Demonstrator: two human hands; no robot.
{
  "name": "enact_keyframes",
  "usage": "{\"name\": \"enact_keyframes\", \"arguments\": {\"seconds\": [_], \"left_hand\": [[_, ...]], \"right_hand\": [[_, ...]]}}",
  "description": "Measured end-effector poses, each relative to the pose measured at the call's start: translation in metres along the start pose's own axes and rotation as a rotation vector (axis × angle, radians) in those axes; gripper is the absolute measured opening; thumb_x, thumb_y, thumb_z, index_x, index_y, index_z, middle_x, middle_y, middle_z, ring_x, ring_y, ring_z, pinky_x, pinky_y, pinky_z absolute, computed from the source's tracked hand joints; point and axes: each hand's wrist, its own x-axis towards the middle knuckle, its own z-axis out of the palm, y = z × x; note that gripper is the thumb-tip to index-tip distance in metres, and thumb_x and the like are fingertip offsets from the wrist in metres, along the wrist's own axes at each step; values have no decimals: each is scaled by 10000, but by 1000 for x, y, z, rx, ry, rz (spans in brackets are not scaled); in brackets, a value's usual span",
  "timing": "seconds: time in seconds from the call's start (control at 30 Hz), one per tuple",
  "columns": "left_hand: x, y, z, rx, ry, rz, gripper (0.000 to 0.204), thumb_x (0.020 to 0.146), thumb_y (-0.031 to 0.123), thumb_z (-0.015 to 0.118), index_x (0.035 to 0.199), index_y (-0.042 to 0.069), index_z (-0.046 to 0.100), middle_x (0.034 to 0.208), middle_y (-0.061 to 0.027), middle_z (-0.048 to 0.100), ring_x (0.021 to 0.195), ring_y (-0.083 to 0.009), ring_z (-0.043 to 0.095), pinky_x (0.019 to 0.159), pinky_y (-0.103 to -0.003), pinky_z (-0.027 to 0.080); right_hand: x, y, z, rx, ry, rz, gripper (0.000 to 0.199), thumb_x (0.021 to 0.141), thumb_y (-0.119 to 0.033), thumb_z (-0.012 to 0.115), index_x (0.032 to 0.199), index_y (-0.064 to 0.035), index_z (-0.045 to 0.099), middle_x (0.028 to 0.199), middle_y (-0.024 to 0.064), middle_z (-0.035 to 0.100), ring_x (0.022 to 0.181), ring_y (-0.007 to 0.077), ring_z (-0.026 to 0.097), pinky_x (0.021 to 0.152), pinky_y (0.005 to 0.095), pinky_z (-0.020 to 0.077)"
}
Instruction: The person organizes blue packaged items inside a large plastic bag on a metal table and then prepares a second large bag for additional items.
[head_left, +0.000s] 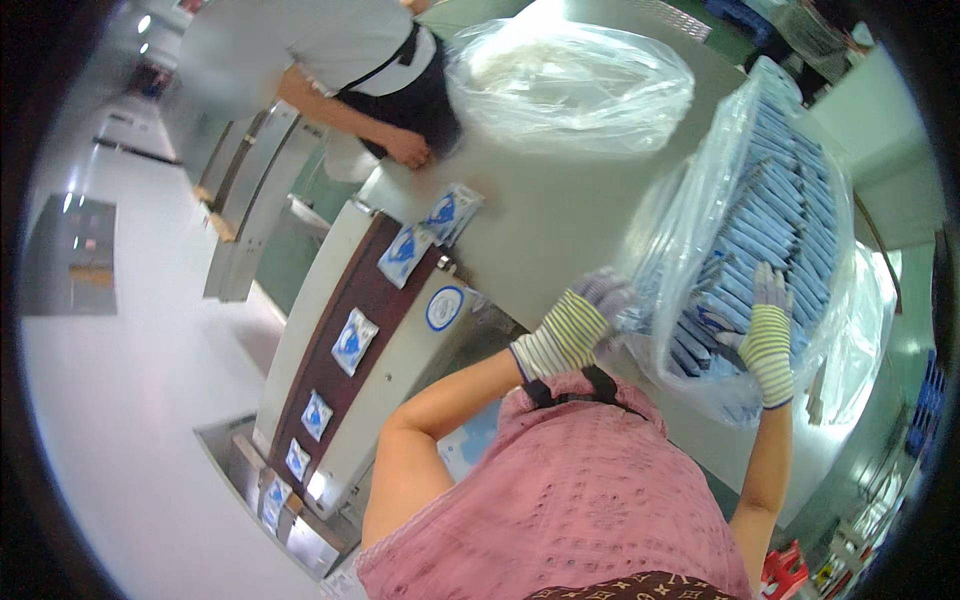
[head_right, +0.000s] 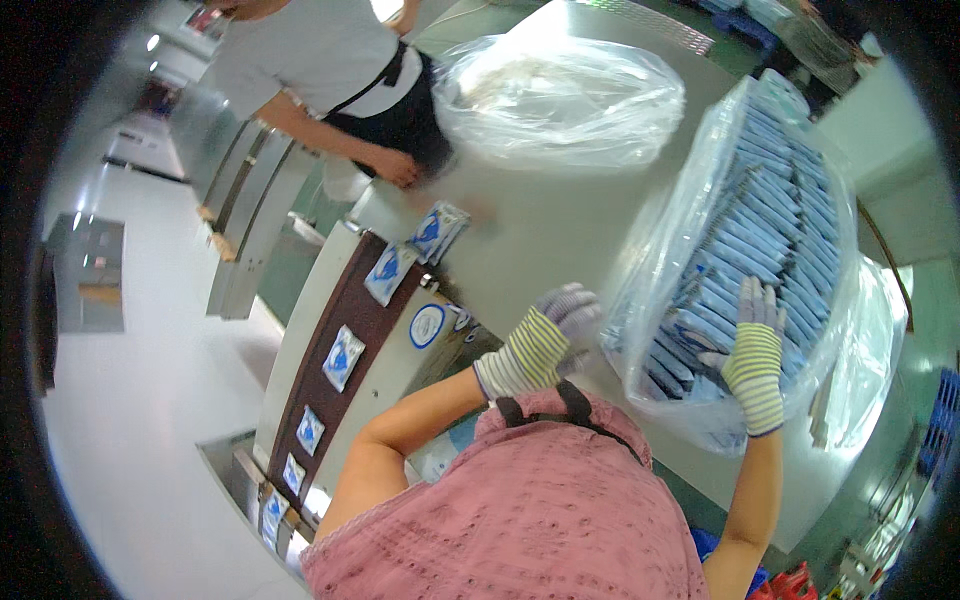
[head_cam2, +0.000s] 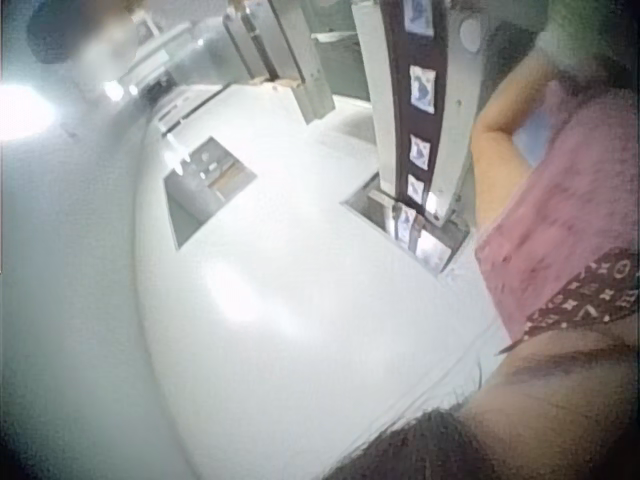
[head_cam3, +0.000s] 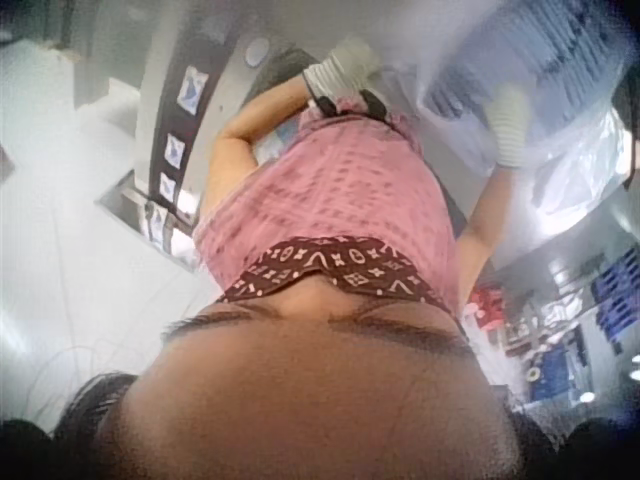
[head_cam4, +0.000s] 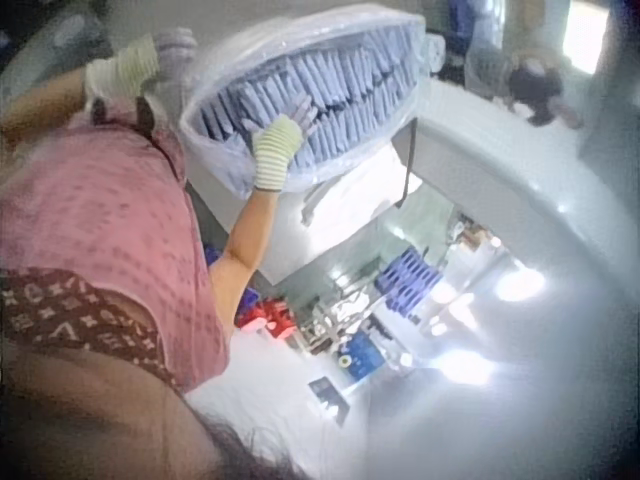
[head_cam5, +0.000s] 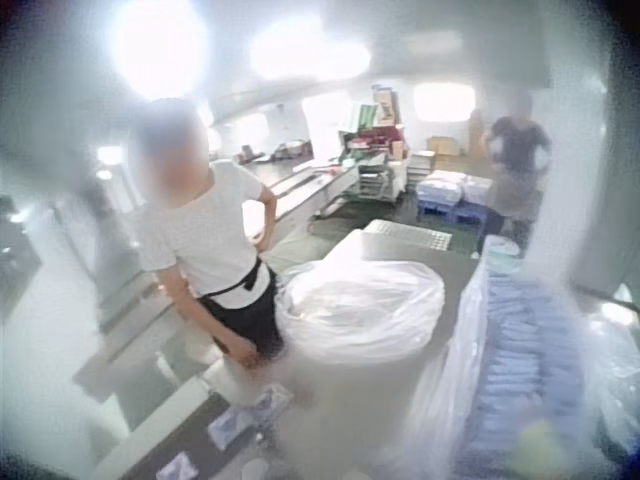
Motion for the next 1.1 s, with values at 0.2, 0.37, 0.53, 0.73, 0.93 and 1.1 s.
{"name": "enact_keyframes", "arguments": {"seconds": [0.2,0.37,0.53,0.73,0.93,1.1], "left_hand": [[-98,-92,-30,330,-124,-457,516,757,268,674,1190,26,532,1251,-194,500,1205,-399,453,1019,-487,384],[-199,-151,-112,639,-242,-965,423,727,197,667,1130,83,613,1162,-196,576,1147,-379,505,970,-479,413],[-327,-166,-194,851,-235,-1494,309,728,133,682,1023,47,649,1095,-197,637,1026,-368,613,878,-442,509],[-349,-178,-201,558,-434,-1690,733,580,302,860,1209,90,549,1306,-179,520,1247,-337,464,1041,-420,405],[-336,-227,-200,185,-562,-1363,648,609,102,848,1187,83,556,1019,-106,653,960,-241,602,899,-385,480],[-218,-276,-187,-277,-63,-1163,495,713,109,786,1150,25,568,1016,-72,643,923,-179,571,855,-331,476]], "right_hand": [[0,7,11,-10,48,-44,1275,461,-344,859,1491,-33,174,1513,178,272,1406,381,222,1146,530,176],[-1,8,12,-13,58,-54,1283,463,-371,844,1497,-34,164,1508,189,277,1408,376,224,1148,527,172],[0,7,9,-16,27,-52,1271,475,-354,844,1497,-31,162,1503,190,282,1405,382,228,1148,531,173],[-1,5,5,-21,21,-61,1257,462,-303,858,1487,-25,185,1510,178,278,1410,380,222,1153,517,179],[1,-10,-9,19,9,-9,1201,481,-240,851,1477,-19,218,1498,187,297,1406,367,234,1157,489,182],[0,-14,-7,6,-12,53,1213,481,-293,870,1475,-34,224,1498,187,296,1409,371,230,1155,514,182]]}}
